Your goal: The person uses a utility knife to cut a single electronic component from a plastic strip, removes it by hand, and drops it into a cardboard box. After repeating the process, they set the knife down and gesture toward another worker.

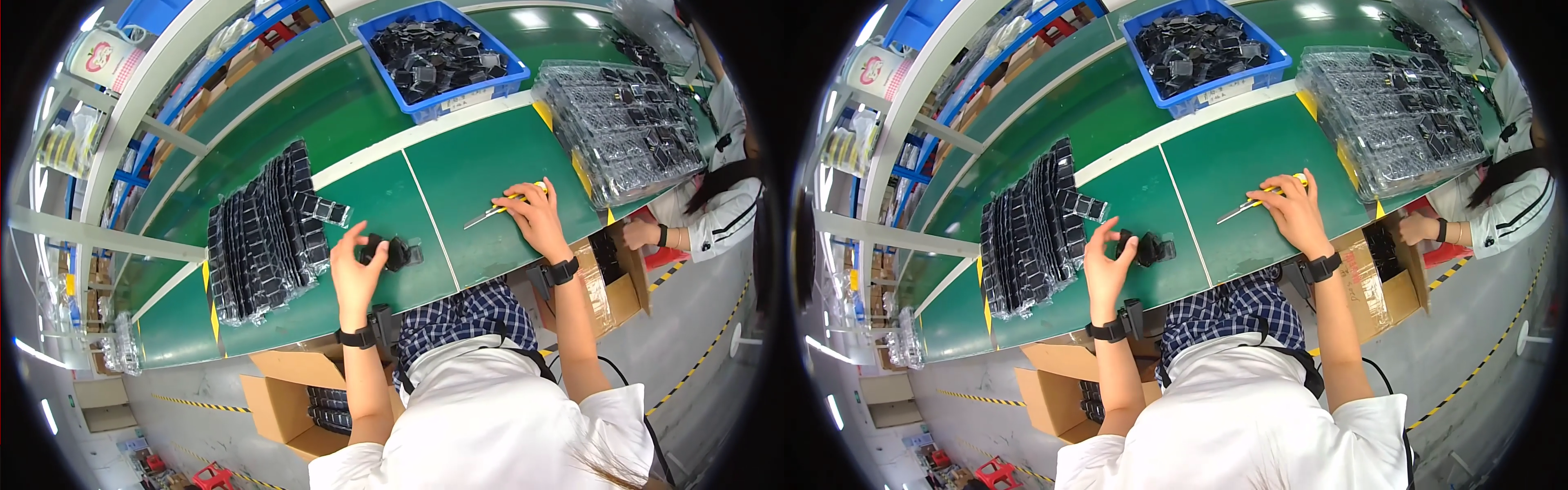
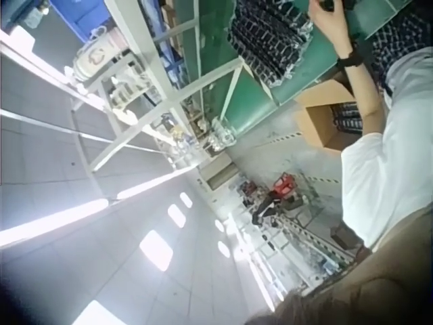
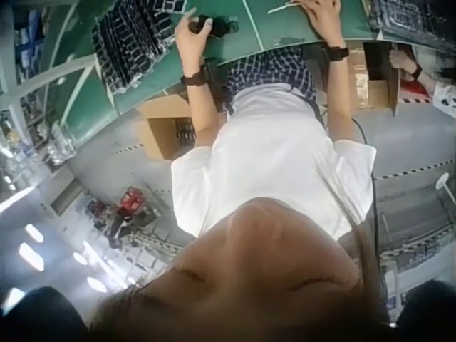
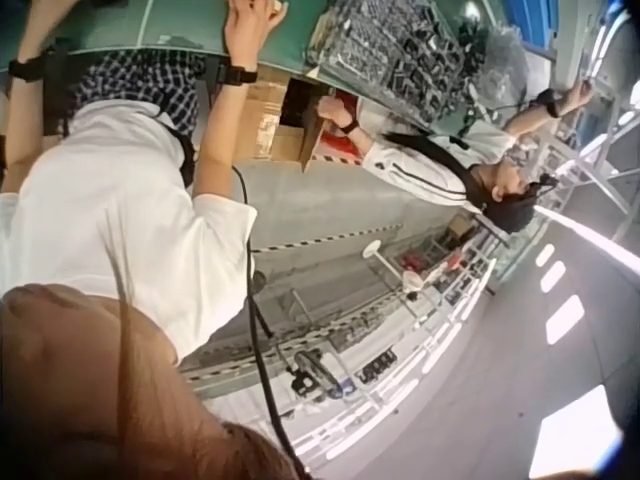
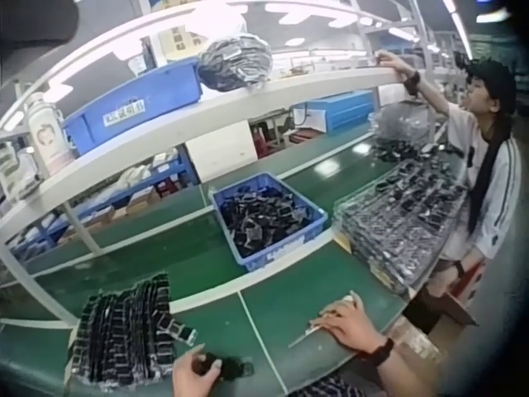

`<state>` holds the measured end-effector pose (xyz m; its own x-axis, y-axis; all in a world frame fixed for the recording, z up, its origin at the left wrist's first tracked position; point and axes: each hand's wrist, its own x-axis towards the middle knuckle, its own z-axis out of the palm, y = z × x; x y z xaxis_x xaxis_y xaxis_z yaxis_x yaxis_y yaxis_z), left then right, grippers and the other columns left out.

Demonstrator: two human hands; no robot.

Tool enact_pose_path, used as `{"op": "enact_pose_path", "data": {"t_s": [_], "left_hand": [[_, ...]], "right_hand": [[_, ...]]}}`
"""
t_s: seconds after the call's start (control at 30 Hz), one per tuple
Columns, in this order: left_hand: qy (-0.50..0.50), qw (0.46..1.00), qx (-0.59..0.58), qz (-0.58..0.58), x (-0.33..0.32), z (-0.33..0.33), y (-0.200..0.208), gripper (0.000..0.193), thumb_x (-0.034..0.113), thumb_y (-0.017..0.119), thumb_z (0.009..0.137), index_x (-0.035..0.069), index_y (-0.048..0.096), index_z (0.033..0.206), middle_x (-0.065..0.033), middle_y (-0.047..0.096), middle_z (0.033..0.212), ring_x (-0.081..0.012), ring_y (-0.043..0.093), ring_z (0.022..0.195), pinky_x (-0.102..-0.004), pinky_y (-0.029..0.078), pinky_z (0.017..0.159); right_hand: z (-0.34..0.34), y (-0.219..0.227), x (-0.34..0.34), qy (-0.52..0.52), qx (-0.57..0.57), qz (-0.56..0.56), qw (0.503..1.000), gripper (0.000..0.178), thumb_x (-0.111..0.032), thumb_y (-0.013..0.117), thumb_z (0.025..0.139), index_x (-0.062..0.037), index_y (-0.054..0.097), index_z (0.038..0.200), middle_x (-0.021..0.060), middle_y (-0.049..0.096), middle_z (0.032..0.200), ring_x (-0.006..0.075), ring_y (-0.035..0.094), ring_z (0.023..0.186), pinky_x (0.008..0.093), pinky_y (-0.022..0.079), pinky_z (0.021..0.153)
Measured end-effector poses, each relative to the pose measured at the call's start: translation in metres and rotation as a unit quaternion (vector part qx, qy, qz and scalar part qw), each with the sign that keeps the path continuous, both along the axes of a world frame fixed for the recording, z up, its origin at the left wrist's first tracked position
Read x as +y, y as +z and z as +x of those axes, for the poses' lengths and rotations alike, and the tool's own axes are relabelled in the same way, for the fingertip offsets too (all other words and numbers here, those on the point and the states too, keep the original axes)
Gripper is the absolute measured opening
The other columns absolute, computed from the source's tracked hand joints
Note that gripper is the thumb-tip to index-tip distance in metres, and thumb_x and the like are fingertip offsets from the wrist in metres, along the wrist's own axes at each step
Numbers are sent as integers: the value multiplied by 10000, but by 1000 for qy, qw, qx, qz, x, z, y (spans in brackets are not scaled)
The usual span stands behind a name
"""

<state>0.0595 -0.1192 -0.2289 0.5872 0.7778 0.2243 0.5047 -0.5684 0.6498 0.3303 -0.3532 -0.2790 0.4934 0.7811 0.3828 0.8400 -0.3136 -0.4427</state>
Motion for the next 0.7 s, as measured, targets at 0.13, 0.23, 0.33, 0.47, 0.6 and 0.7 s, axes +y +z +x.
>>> {"op": "enact_pose_path", "data": {"t_s": [0.13,0.23,0.33,0.47,0.6,0.7], "left_hand": [[36,998,52,-8,6,-12,-29,518,267,797,890,132,648,1367,-85,702,1055,-277,603,1084,-400,490,932],[0,998,58,15,-12,1,-25,571,310,794,899,150,616,1417,-132,609,1293,-329,549,1218,-396,465,996],[-34,992,109,50,-36,13,-20,737,518,810,832,244,572,1473,-142,470,1485,-366,456,1330,-559,367,1080],[-89,973,160,137,-50,17,-23,714,508,812,821,276,586,1458,-121,482,1471,-358,428,1350,-551,378,1050],[-136,968,171,126,-51,21,-19,541,386,800,862,239,656,1363,-84,531,1349,-351,454,1269,-523,437,994],[-157,962,189,117,-49,25,-16,491,347,806,846,209,669,1297,-91,537,1273,-352,465,1237,-524,450,980]], "right_hand": [[1,-1,-1,-2,-1,-4,1000,329,-89,676,938,-261,760,1205,-6,648,1199,215,585,1226,580,186,1237],[1,-2,-3,-6,-5,-1,1000,329,-86,678,935,-262,760,1200,-9,647,1195,211,586,1223,583,185,1239],[-1,-1,-2,-5,-3,8,1000,321,-90,680,935,-262,762,1193,-13,646,1181,201,586,1219,584,188,1238],[0,-3,-1,-6,1,11,1000,309,-101,685,935,-274,764,1179,-27,642,1158,187,584,1212,588,197,1235],[0,-4,-1,-5,-6,20,1000,319,-102,690,927,-296,764,1170,-38,635,1154,175,579,1211,592,213,1227],[0,-4,-1,-4,-7,19,1000,292,-107,684,939,-270,770,1167,-29,645,1152,183,582,1213,559,213,1226]]}}
